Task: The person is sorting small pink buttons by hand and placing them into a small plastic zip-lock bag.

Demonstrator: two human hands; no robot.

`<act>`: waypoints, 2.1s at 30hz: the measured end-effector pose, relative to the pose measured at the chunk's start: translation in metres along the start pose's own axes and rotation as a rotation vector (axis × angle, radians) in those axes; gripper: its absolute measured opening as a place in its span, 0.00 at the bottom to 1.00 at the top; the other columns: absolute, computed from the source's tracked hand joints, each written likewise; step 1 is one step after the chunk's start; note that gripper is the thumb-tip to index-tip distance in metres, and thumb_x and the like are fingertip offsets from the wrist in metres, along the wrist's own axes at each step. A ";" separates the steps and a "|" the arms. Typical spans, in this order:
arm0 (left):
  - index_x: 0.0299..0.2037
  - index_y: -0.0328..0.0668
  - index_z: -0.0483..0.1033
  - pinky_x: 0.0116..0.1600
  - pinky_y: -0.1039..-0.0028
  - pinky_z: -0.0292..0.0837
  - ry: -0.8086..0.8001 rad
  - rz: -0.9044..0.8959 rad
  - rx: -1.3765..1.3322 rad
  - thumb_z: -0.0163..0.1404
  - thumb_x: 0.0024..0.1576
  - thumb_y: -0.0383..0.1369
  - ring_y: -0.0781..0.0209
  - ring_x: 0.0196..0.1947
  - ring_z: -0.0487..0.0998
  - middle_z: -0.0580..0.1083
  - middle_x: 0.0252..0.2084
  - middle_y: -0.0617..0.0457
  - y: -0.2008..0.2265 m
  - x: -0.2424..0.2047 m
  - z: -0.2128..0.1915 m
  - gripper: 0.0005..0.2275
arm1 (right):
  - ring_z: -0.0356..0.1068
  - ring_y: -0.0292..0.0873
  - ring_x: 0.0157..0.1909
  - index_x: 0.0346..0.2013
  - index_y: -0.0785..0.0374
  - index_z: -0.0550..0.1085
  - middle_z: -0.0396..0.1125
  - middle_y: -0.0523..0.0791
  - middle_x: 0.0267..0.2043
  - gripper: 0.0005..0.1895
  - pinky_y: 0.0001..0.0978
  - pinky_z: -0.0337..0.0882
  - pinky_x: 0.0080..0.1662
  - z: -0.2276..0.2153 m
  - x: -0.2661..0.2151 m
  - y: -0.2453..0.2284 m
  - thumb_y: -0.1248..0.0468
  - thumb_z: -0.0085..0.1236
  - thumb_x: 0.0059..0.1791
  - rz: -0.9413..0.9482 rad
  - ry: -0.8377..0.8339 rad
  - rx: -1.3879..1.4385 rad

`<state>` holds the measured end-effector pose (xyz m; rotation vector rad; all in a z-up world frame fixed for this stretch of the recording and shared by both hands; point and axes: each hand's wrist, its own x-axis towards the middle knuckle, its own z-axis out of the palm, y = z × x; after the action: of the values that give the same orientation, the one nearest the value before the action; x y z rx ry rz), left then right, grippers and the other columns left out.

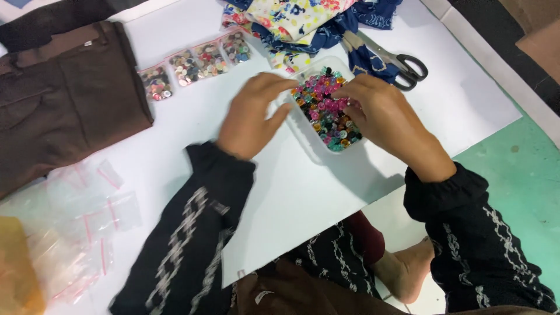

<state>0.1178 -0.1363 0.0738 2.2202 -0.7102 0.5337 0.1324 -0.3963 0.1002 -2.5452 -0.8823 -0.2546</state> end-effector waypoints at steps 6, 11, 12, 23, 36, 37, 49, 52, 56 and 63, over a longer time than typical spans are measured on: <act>0.50 0.37 0.83 0.47 0.57 0.79 -0.195 -0.023 0.238 0.61 0.46 0.15 0.41 0.45 0.79 0.77 0.44 0.40 -0.022 0.052 0.090 0.20 | 0.76 0.52 0.47 0.46 0.65 0.81 0.74 0.50 0.44 0.17 0.37 0.76 0.42 0.022 0.011 0.014 0.76 0.66 0.43 -0.044 -0.091 -0.133; 0.42 0.41 0.84 0.41 0.54 0.81 -0.278 -0.051 0.337 0.66 0.42 0.18 0.43 0.41 0.76 0.70 0.40 0.45 -0.056 0.067 0.125 0.17 | 0.75 0.56 0.46 0.47 0.67 0.80 0.72 0.52 0.46 0.17 0.40 0.76 0.41 0.022 0.017 0.015 0.74 0.66 0.43 -0.112 -0.119 -0.146; 0.40 0.40 0.85 0.41 0.54 0.81 -0.262 -0.044 0.320 0.66 0.42 0.18 0.42 0.39 0.76 0.68 0.39 0.45 -0.062 0.068 0.126 0.15 | 0.75 0.57 0.46 0.46 0.66 0.80 0.72 0.52 0.46 0.17 0.42 0.77 0.40 0.024 0.019 0.016 0.73 0.66 0.43 -0.130 -0.117 -0.173; 0.44 0.35 0.84 0.50 0.46 0.77 -0.388 -0.175 -0.033 0.60 0.54 0.23 0.31 0.43 0.79 0.77 0.39 0.35 -0.067 0.067 0.111 0.09 | 0.77 0.55 0.41 0.42 0.67 0.81 0.74 0.52 0.40 0.13 0.38 0.76 0.39 0.017 0.023 0.019 0.76 0.64 0.44 -0.070 -0.201 -0.082; 0.45 0.39 0.84 0.39 0.79 0.83 -0.126 -0.526 -0.673 0.51 0.60 0.25 0.67 0.31 0.82 0.81 0.30 0.50 -0.031 0.065 0.077 0.08 | 0.73 0.33 0.32 0.45 0.56 0.82 0.76 0.44 0.33 0.08 0.23 0.73 0.36 -0.011 0.021 0.026 0.66 0.65 0.51 0.379 -0.173 0.486; 0.45 0.39 0.84 0.39 0.79 0.83 -0.126 -0.527 -0.673 0.51 0.60 0.25 0.67 0.31 0.82 0.81 0.30 0.50 -0.030 0.065 0.076 0.08 | 0.73 0.33 0.32 0.45 0.56 0.82 0.76 0.44 0.33 0.08 0.23 0.73 0.36 -0.012 0.021 0.025 0.66 0.65 0.51 0.379 -0.174 0.485; 0.52 0.38 0.80 0.48 0.74 0.87 -0.157 -0.619 -0.922 0.49 0.62 0.28 0.58 0.44 0.87 0.83 0.45 0.41 -0.033 0.059 0.084 0.11 | 0.80 0.39 0.41 0.46 0.64 0.79 0.77 0.50 0.37 0.09 0.25 0.81 0.48 -0.004 0.021 0.042 0.71 0.60 0.52 0.432 -0.197 0.734; 0.52 0.44 0.80 0.50 0.74 0.85 -0.159 -0.611 -0.836 0.48 0.62 0.30 0.62 0.46 0.87 0.83 0.47 0.46 -0.031 0.058 0.084 0.11 | 0.79 0.37 0.41 0.48 0.63 0.80 0.77 0.48 0.38 0.10 0.23 0.80 0.48 -0.007 0.021 0.038 0.70 0.62 0.51 0.418 -0.174 0.716; 0.45 0.50 0.84 0.47 0.64 0.79 -0.098 -0.234 -0.386 0.56 0.56 0.24 0.52 0.45 0.81 0.80 0.45 0.50 -0.024 0.058 0.086 0.10 | 0.79 0.39 0.42 0.48 0.60 0.80 0.77 0.48 0.39 0.10 0.28 0.80 0.48 -0.015 0.019 0.027 0.68 0.63 0.51 0.380 -0.155 0.536; 0.27 0.41 0.81 0.40 0.52 0.73 -0.288 0.067 -0.016 0.68 0.46 0.27 0.37 0.37 0.77 0.75 0.35 0.42 -0.033 0.051 0.130 0.07 | 0.73 0.45 0.38 0.47 0.67 0.81 0.73 0.51 0.42 0.09 0.34 0.78 0.42 -0.007 0.014 0.040 0.76 0.64 0.52 0.121 -0.006 0.260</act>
<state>0.1981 -0.2309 0.0011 2.2886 -0.9362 0.2398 0.1683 -0.4200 0.0973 -2.3463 -0.7098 -0.0880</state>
